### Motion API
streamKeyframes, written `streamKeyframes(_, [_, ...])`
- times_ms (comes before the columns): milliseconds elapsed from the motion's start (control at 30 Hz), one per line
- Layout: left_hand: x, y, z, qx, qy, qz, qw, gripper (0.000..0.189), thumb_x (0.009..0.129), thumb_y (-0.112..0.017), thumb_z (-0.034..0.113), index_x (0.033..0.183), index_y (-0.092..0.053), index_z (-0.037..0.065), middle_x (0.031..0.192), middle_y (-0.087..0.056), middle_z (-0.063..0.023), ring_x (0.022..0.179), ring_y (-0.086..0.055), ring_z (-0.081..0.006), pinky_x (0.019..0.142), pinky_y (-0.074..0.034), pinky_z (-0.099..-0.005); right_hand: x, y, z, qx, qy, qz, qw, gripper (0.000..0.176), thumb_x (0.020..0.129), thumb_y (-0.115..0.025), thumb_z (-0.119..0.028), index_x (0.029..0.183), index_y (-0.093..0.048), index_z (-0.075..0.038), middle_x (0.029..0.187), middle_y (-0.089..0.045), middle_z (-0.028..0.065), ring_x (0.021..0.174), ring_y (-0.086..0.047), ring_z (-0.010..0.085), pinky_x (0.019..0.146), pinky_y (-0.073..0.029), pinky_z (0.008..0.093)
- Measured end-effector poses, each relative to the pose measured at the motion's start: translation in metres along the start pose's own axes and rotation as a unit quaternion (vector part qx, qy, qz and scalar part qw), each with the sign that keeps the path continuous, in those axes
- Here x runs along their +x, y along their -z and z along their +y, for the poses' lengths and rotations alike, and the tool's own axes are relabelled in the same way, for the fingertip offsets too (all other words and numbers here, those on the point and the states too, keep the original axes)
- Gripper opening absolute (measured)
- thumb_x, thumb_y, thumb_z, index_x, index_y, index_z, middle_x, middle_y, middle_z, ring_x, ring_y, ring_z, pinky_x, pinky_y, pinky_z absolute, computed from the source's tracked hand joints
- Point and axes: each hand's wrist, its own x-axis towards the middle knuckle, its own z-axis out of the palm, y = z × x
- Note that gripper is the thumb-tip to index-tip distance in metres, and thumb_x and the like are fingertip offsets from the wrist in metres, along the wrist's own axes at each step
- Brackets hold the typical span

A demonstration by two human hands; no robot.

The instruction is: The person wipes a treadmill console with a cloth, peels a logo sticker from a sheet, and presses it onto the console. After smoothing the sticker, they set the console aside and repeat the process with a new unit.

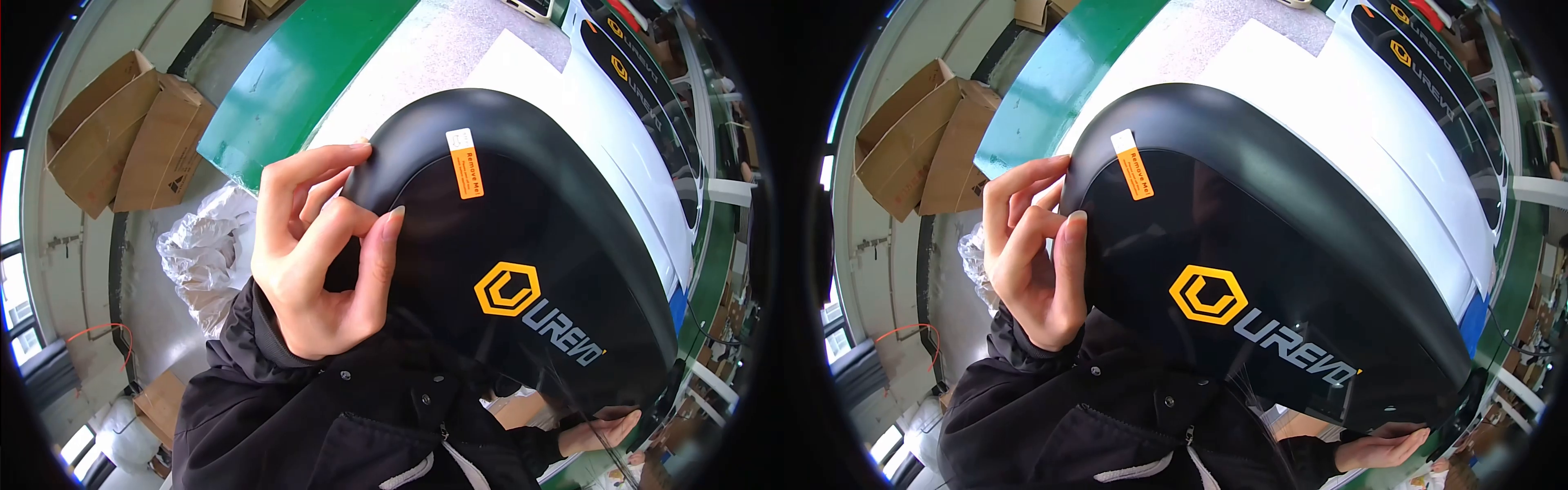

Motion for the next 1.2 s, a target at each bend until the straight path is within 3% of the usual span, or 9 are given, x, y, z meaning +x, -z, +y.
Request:
streamKeyframes(433, [0.002,-0.006,0.003,0.020,0.003,0.025,0.999,0.011,0.070,-0.061,-0.007,0.064,-0.053,-0.004,0.102,-0.048,-0.0191,0.092,-0.058,-0.0297,0.080,-0.049,-0.0383,0.002,0.008,0.010,-0.083,0.069,-0.047,0.993,0.035,0.090,-0.041,-0.011,0.114,-0.047,0.013,0.121,-0.048,0.0183,0.113,-0.046,0.0238,0.098,-0.034,0.0305])
streamKeyframes(500, [0.004,-0.005,0.006,0.039,0.007,0.015,0.999,0.010,0.071,-0.059,-0.008,0.064,-0.053,-0.006,0.102,-0.048,-0.0194,0.090,-0.058,-0.0291,0.080,-0.050,-0.0372,0.012,0.021,0.021,-0.134,0.126,-0.082,0.979,0.036,0.088,-0.044,-0.014,0.115,-0.047,0.011,0.118,-0.049,0.0140,0.109,-0.046,0.0202,0.093,-0.037,0.0283])
streamKeyframes(567, [0.003,-0.005,0.009,0.069,0.023,0.007,0.997,0.007,0.074,-0.057,-0.006,0.068,-0.054,-0.006,0.105,-0.048,-0.0204,0.090,-0.057,-0.0296,0.081,-0.047,-0.0375,0.006,0.012,0.016,-0.018,0.031,-0.035,0.999,0.034,0.086,-0.051,-0.016,0.113,-0.051,0.004,0.108,-0.052,0.0062,0.091,-0.052,0.0121,0.068,-0.043,0.0188])
streamKeyframes(633, [0.002,-0.007,0.010,0.082,0.033,0.008,0.996,0.008,0.078,-0.053,-0.004,0.070,-0.053,-0.007,0.106,-0.049,-0.0211,0.091,-0.056,-0.0302,0.083,-0.044,-0.0371,0.005,0.007,0.007,0.072,-0.031,-0.035,0.996,0.026,0.089,-0.047,-0.007,0.109,-0.052,0.008,0.108,-0.054,0.0101,0.098,-0.053,0.0164,0.084,-0.045,0.0269])
streamKeyframes(700, [0.000,-0.015,0.015,0.084,0.055,0.038,0.994,0.014,0.082,-0.048,-0.002,0.070,-0.052,-0.008,0.106,-0.050,-0.0213,0.094,-0.055,-0.0297,0.083,-0.042,-0.0349,0.002,0.007,0.006,0.119,-0.032,-0.072,0.990,0.023,0.087,-0.050,-0.007,0.107,-0.054,0.005,0.104,-0.055,0.0058,0.095,-0.052,0.0100,0.082,-0.044,0.0208])
streamKeyframes(800, [-0.002,-0.019,0.016,0.104,0.053,0.044,0.992,0.021,0.087,-0.045,0.006,0.071,-0.051,-0.006,0.109,-0.051,-0.0186,0.095,-0.054,-0.0249,0.082,-0.042,-0.0321,-0.010,-0.022,-0.019,0.094,-0.042,-0.008,0.995,0.009,0.086,-0.051,-0.006,0.088,-0.055,0.002,0.090,-0.047,0.0001,0.063,-0.044,0.0045,0.050,-0.035,0.0163])
streamKeyframes(967, [-0.004,-0.020,0.010,0.120,0.033,0.053,0.991,0.024,0.089,-0.046,0.014,0.084,-0.058,-0.007,0.110,-0.052,-0.0143,0.101,-0.051,-0.0219,0.089,-0.039,-0.0331,-0.006,-0.019,-0.012,0.082,-0.009,-0.030,0.996,0.007,0.084,-0.053,0.000,0.079,-0.054,0.004,0.098,-0.046,0.0044,0.082,-0.044,0.0083,0.074,-0.035,0.0197])
streamKeyframes(1000, [-0.003,-0.019,0.005,0.103,0.019,0.048,0.993,0.022,0.090,-0.046,0.010,0.093,-0.058,-0.008,0.111,-0.053,-0.0110,0.099,-0.052,-0.0172,0.088,-0.039,-0.0278,-0.007,-0.021,-0.014,0.071,-0.002,-0.034,0.997,0.006,0.083,-0.053,0.000,0.079,-0.054,0.004,0.097,-0.046,0.0044,0.081,-0.044,0.0081,0.073,-0.035,0.0196])
streamKeyframes(1200, [-0.003,-0.023,0.005,0.083,0.028,0.067,0.994,0.025,0.092,-0.046,0.014,0.097,-0.059,-0.007,0.109,-0.054,-0.0084,0.098,-0.051,-0.0152,0.087,-0.039,-0.0266,-0.007,-0.024,-0.018,0.043,-0.002,-0.042,0.998,0.006,0.082,-0.056,0.000,0.078,-0.056,0.005,0.095,-0.045,0.0037,0.077,-0.044,0.0074,0.068,-0.035,0.0186])
